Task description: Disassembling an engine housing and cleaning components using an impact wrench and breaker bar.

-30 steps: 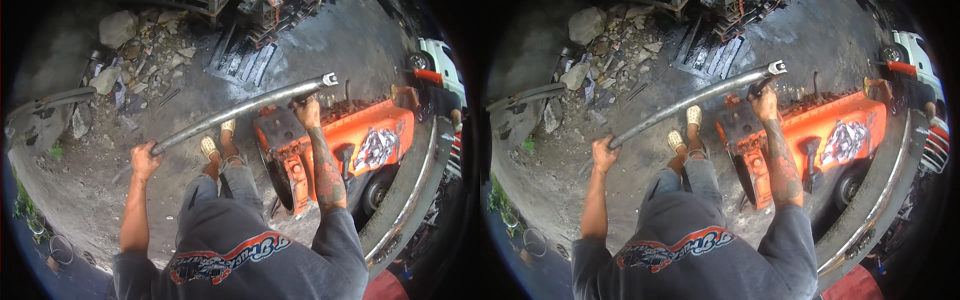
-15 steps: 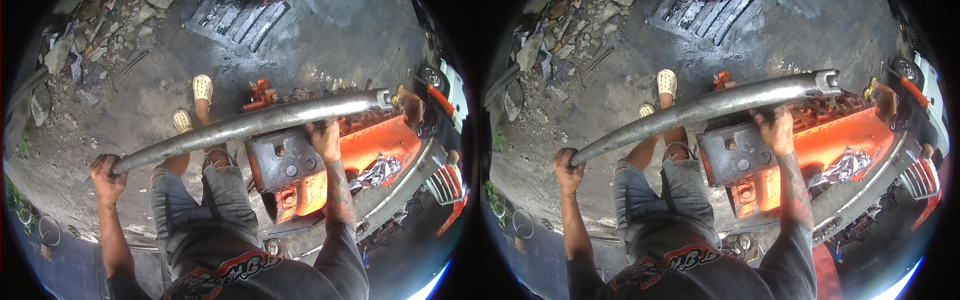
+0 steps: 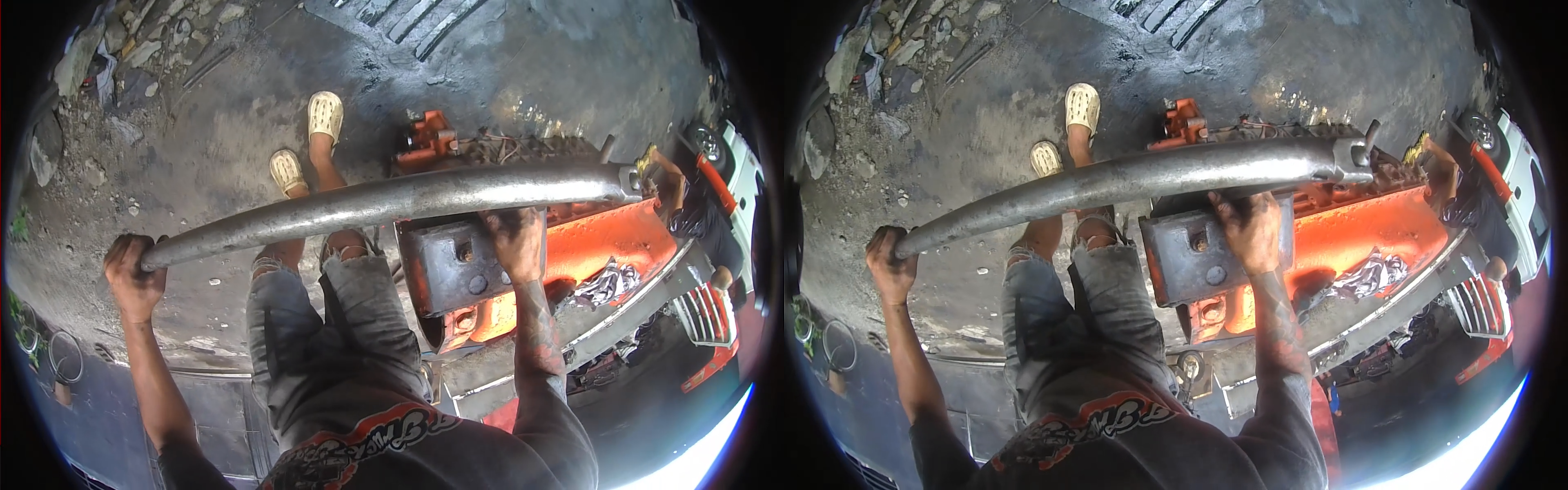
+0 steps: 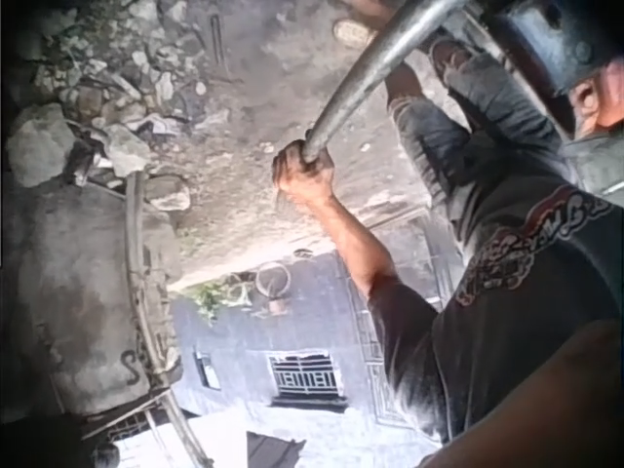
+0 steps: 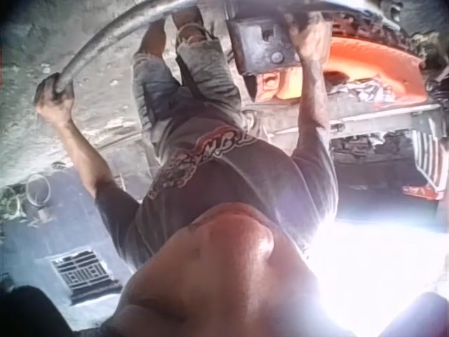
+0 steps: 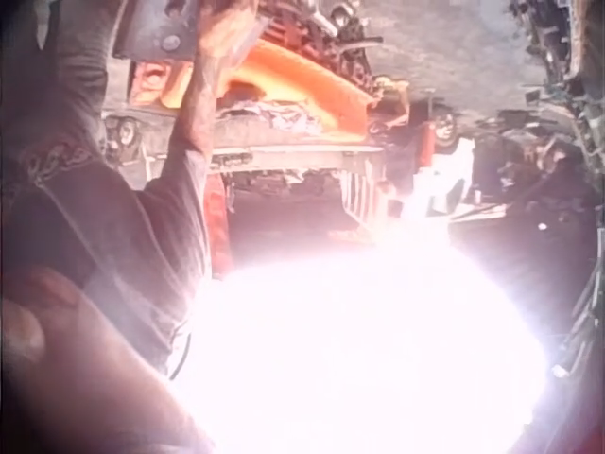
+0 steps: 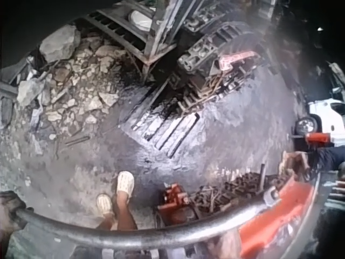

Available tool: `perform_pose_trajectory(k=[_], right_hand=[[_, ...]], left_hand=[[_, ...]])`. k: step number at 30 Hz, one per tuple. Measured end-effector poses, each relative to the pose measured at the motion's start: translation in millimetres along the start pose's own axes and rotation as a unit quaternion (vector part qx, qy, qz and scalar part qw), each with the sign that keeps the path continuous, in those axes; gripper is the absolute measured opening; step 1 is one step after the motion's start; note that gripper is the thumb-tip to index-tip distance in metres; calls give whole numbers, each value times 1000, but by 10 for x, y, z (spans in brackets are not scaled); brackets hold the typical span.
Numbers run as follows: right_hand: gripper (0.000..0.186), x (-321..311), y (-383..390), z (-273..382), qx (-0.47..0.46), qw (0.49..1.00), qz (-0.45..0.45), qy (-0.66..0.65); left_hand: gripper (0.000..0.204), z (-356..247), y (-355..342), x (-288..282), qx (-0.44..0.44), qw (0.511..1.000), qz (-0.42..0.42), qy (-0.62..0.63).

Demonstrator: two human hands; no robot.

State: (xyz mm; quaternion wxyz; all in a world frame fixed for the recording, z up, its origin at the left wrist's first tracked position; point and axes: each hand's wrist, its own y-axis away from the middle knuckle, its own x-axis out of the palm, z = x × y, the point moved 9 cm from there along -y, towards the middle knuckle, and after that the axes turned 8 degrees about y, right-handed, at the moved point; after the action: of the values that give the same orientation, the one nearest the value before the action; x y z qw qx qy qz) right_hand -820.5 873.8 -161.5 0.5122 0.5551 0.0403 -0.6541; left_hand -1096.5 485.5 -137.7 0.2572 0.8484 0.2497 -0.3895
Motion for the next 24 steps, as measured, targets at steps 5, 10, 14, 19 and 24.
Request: perform_pose_trajectory(k=[5,10,14,19,24], right_hand=[[21,-173,122,136,-59,981,-143,118],[18,-41,101,-47,10,993,-107,38],[16,39,137,-6,25,990,-131,53],[22,47,184,98,6,986,-146,73],[22,50,180,-63,67,986,-120,90]], left_hand=[[17,245,-353,99,37,999,3,3],[27,417,-725,64,112,994,-11,-3],[33,636,-1165,59,80,991,-58,-87],[34,885,-1587,70,-14,987,-146,-62],[34,957,-1787,286,-41,989,-129,54]])
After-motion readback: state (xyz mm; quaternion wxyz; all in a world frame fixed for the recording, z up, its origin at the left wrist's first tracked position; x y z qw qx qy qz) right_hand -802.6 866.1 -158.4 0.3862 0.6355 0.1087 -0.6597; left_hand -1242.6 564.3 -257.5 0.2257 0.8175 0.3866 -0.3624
